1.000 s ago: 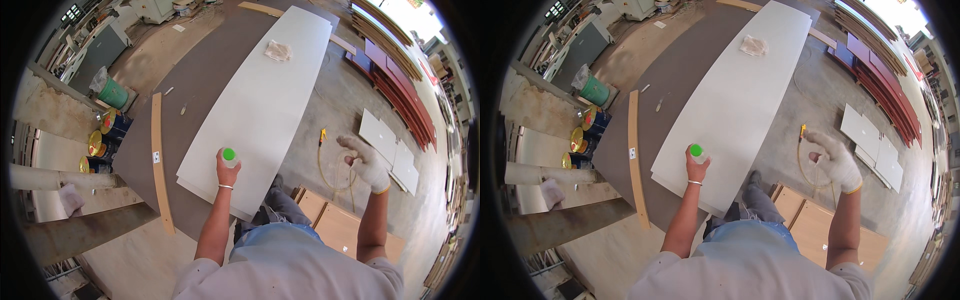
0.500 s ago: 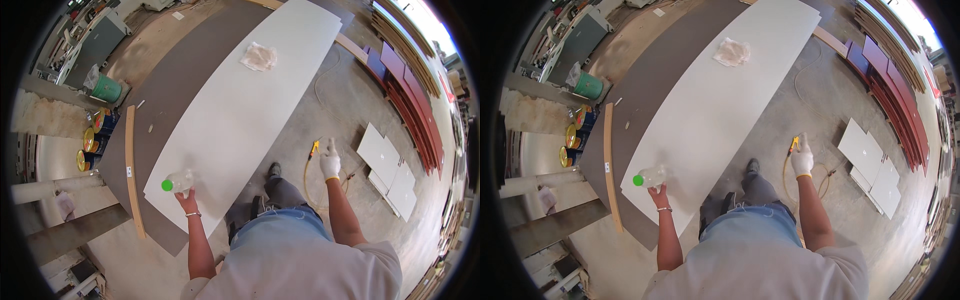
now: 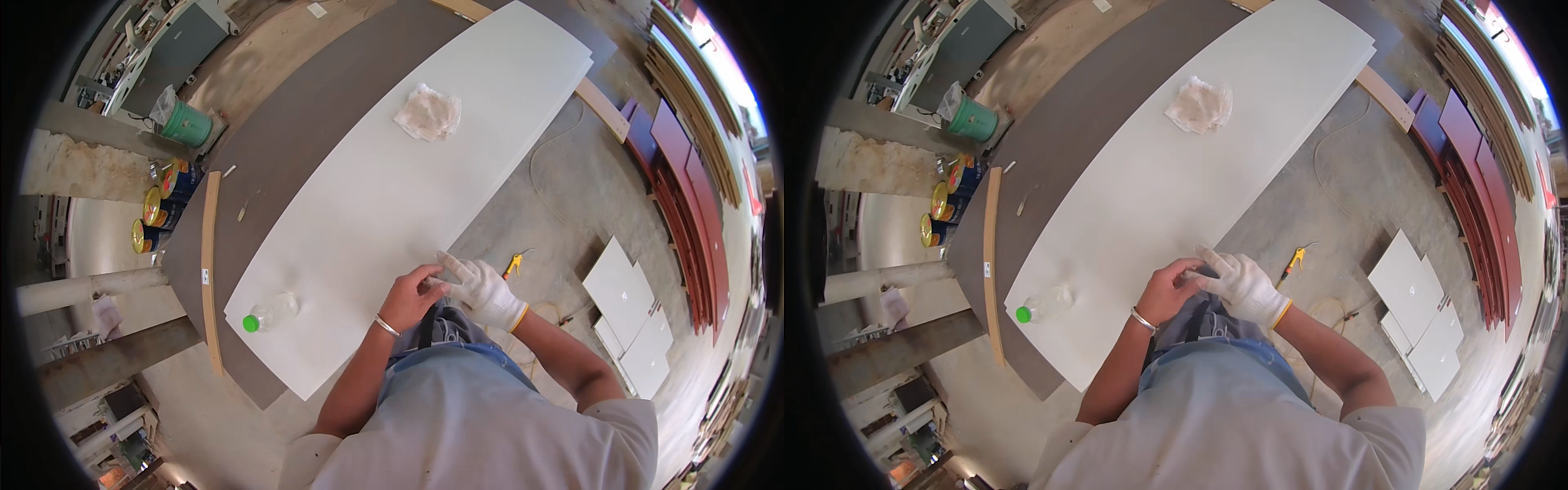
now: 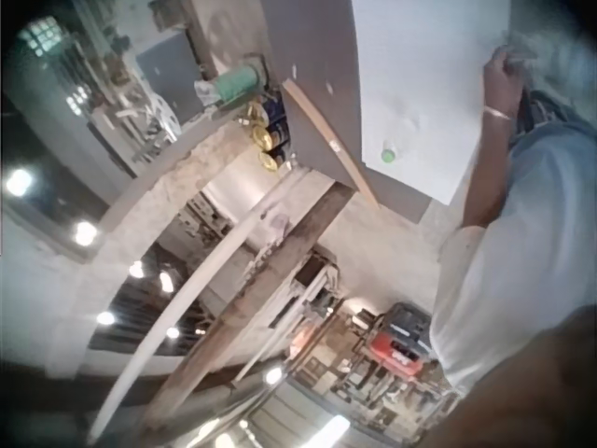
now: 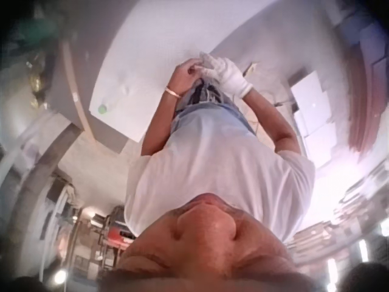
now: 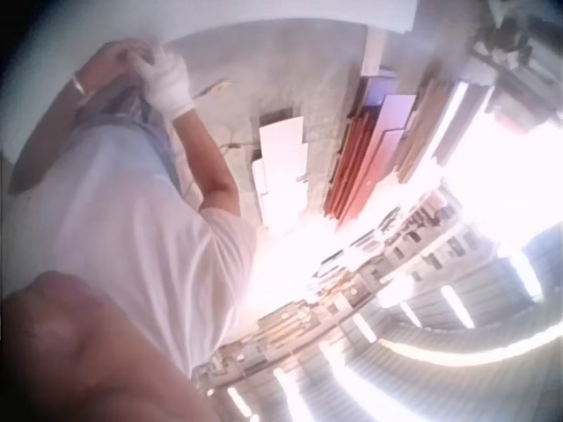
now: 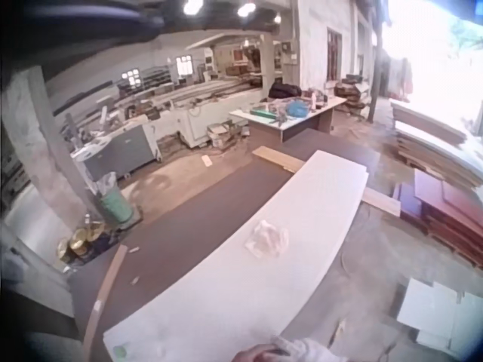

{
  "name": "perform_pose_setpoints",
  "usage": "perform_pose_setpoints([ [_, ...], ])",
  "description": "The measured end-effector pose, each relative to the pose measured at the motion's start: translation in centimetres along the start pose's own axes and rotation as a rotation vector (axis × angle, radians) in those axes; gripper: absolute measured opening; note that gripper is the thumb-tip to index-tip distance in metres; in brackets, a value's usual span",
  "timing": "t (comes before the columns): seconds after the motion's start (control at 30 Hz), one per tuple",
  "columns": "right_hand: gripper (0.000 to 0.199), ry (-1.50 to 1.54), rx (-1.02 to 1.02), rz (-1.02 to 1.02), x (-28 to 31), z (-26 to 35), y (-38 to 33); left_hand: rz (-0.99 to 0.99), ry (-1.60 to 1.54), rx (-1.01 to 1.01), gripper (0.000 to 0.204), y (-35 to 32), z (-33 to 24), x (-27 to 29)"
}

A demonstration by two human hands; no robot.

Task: The person cleans a large white board on a workbench using a cloth and a liquid from a bottle. They wipe the surface repeatedly, flip the board over to clean the other side, and use a utility knife to scrape off residue.

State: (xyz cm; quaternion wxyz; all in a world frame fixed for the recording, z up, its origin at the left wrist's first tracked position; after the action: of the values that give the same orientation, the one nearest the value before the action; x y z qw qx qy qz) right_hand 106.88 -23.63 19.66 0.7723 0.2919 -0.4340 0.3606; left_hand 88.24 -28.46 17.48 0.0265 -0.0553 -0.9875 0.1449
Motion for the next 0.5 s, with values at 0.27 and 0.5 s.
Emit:
perform_pose_setpoints([
  [0.27, 0.060, -0.001, -0.022, 0.180, 1.4, -3.6, 2.0, 0.192, -0.218, 0.240, 0.021, 6.2, 5.0, 0.5],
  [0.5, 0.056, 0.108, -0.112, 0.345, 5.3, -9.9, 2.7, 0.141, -0.127, 0.212, 0.019, 10.5, 4.5, -0.9],
])
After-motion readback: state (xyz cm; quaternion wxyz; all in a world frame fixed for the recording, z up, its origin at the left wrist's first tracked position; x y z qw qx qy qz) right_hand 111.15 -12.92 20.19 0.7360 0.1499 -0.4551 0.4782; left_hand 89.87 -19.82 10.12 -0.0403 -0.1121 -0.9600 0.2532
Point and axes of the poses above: each hand's wrist, its own y-axis towards the middle knuckle, its own x-axis out of the back of the hand, z = x × y, the point moved 2 cm from there along y, towards the middle knuckle, and after that the axes turned 3 degrees about -y, right-handed, at the moved point
